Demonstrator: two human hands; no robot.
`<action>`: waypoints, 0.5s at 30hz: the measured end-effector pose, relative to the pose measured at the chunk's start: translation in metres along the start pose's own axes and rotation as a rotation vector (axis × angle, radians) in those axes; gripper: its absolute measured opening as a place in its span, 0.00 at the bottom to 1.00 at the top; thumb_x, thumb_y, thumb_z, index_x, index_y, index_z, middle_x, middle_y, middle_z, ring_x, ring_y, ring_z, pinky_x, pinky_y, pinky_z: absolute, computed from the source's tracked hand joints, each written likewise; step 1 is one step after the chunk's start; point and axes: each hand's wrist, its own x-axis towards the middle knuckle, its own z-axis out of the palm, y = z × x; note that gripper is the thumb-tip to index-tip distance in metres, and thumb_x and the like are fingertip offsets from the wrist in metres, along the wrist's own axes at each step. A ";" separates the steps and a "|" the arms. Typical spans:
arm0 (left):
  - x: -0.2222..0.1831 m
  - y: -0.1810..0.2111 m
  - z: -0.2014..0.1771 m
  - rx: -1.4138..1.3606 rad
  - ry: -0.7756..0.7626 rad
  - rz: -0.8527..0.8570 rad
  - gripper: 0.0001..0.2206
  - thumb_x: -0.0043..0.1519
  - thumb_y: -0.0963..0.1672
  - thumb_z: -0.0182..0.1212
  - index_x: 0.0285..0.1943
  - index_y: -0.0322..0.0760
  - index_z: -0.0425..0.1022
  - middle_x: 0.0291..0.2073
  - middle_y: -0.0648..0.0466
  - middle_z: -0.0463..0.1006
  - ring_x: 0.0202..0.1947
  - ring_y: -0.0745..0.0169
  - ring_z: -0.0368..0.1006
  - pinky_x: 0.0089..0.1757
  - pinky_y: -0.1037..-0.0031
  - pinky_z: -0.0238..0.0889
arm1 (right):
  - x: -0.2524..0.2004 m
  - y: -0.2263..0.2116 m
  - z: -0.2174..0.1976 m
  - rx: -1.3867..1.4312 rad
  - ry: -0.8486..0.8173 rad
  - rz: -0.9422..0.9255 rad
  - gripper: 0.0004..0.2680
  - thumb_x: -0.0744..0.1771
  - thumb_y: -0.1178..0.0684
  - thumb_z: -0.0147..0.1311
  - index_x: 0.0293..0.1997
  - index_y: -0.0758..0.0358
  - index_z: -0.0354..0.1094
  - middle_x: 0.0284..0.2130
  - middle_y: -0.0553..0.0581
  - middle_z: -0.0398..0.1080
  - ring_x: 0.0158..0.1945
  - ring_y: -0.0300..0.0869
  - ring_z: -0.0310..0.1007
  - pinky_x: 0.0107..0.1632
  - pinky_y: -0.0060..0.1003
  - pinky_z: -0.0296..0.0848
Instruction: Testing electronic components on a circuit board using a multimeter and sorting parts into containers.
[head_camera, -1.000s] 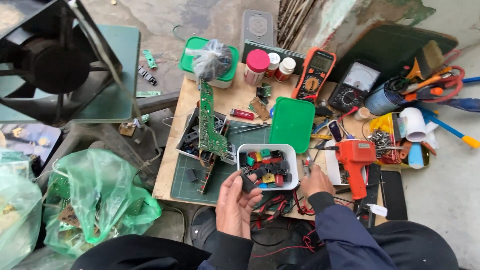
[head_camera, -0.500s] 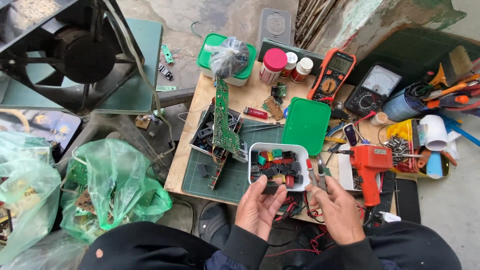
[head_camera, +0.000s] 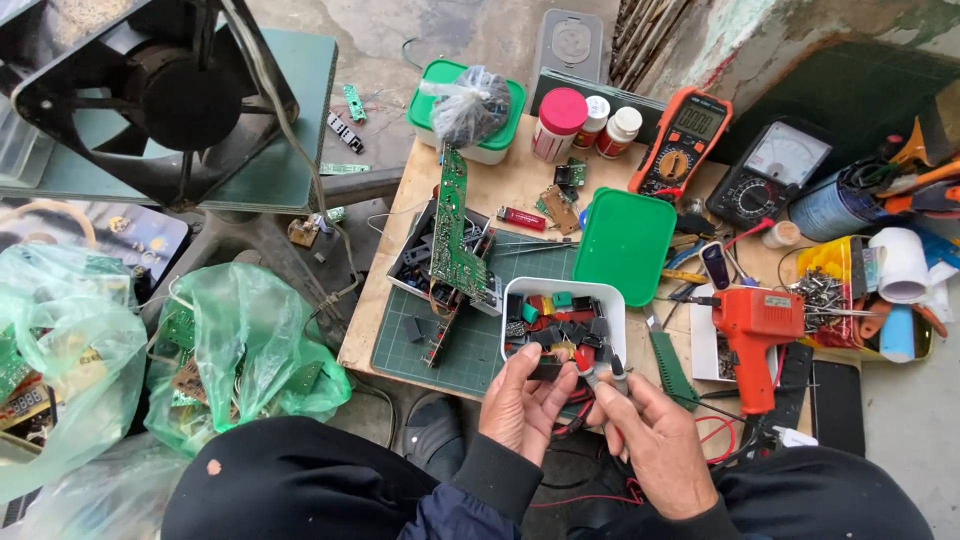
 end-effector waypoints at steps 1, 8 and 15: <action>-0.002 0.001 0.003 0.006 -0.002 -0.002 0.15 0.63 0.42 0.70 0.55 0.30 0.74 0.52 0.31 0.81 0.52 0.36 0.81 0.55 0.53 0.81 | -0.001 0.003 -0.001 0.005 0.004 0.000 0.11 0.73 0.50 0.57 0.40 0.70 0.79 0.26 0.58 0.78 0.22 0.41 0.63 0.33 0.37 0.68; -0.004 -0.002 0.007 0.147 -0.054 0.005 0.24 0.64 0.49 0.66 0.66 0.32 0.74 0.58 0.39 0.83 0.51 0.49 0.80 0.54 0.63 0.79 | -0.003 0.006 -0.007 0.105 0.005 0.090 0.10 0.72 0.53 0.59 0.50 0.73 0.80 0.26 0.64 0.79 0.16 0.42 0.58 0.24 0.38 0.59; 0.001 -0.007 0.000 0.173 -0.147 0.051 0.23 0.64 0.44 0.68 0.68 0.31 0.74 0.56 0.40 0.84 0.47 0.56 0.79 0.51 0.70 0.78 | -0.003 0.012 -0.012 0.094 -0.037 0.127 0.09 0.72 0.54 0.61 0.43 0.74 0.79 0.27 0.65 0.79 0.16 0.43 0.56 0.25 0.40 0.58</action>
